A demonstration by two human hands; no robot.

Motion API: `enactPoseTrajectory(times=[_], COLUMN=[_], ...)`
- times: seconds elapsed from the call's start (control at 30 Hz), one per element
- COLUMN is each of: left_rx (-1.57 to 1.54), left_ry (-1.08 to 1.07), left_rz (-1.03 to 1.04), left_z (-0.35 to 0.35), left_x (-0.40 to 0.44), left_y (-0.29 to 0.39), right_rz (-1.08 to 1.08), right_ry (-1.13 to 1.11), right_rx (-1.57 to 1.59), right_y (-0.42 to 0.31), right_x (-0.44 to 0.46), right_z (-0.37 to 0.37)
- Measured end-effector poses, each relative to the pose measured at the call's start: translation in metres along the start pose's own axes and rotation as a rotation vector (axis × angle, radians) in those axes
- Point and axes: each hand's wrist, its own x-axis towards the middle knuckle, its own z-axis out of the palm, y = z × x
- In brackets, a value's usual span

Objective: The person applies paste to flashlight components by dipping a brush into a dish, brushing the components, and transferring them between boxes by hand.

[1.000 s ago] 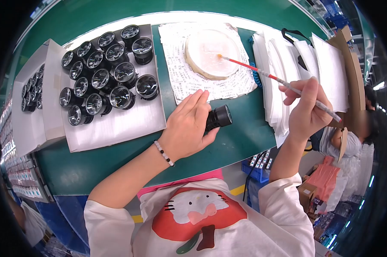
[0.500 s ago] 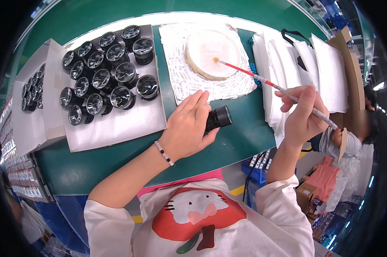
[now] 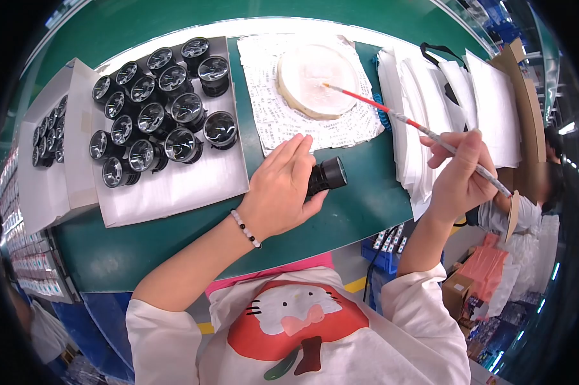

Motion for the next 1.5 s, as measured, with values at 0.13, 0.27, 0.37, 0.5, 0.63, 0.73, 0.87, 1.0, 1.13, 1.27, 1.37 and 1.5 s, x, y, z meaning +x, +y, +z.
enactPoseTrajectory(times=[0.13,0.27,0.37,0.5,0.63,0.73,0.87,1.0,1.13,1.27,1.37,1.5], left_rx=[-0.007,-0.013,-0.003,-0.008,-0.018,-0.023,-0.024,-0.017,0.000,-0.005,-0.007,-0.012], left_ry=[-0.012,-0.023,-0.010,-0.010,-0.011,-0.009,-0.004,-0.015,0.002,-0.010,-0.015,-0.011], left_rz=[-0.010,-0.017,-0.006,-0.009,-0.012,-0.025,-0.017,-0.017,-0.002,-0.005,-0.013,-0.016], left_z=[-0.001,-0.001,-0.001,0.000,0.000,-0.001,-0.001,-0.001,0.001,0.000,0.000,-0.001], left_x=[0.000,0.000,0.000,0.000,0.000,-0.001,-0.001,-0.001,-0.002,-0.001,-0.001,-0.001], left_y=[0.000,0.001,0.000,0.000,0.000,0.000,0.000,0.000,-0.001,-0.001,0.000,0.001], right_rz=[0.053,0.110,0.085,-0.032,-0.111,-0.069,-0.115,-0.140,-0.110,-0.031,-0.025,-0.038], right_ry=[-0.055,-0.036,0.013,0.051,-0.019,-0.079,-0.095,-0.118,-0.151,-0.170,-0.195,-0.232], right_rx=[0.036,0.132,0.101,0.030,-0.009,-0.004,0.006,0.025,-0.012,-0.023,-0.037,-0.044], right_y=[-0.003,-0.004,-0.006,-0.004,-0.004,-0.006,-0.004,0.000,-0.003,-0.006,-0.010,-0.011], right_x=[-0.003,-0.005,-0.004,0.000,-0.001,-0.003,-0.004,-0.001,-0.002,-0.002,0.000,0.002], right_z=[0.002,0.000,-0.002,0.001,0.008,0.010,0.013,0.015,0.015,0.010,0.005,-0.003])
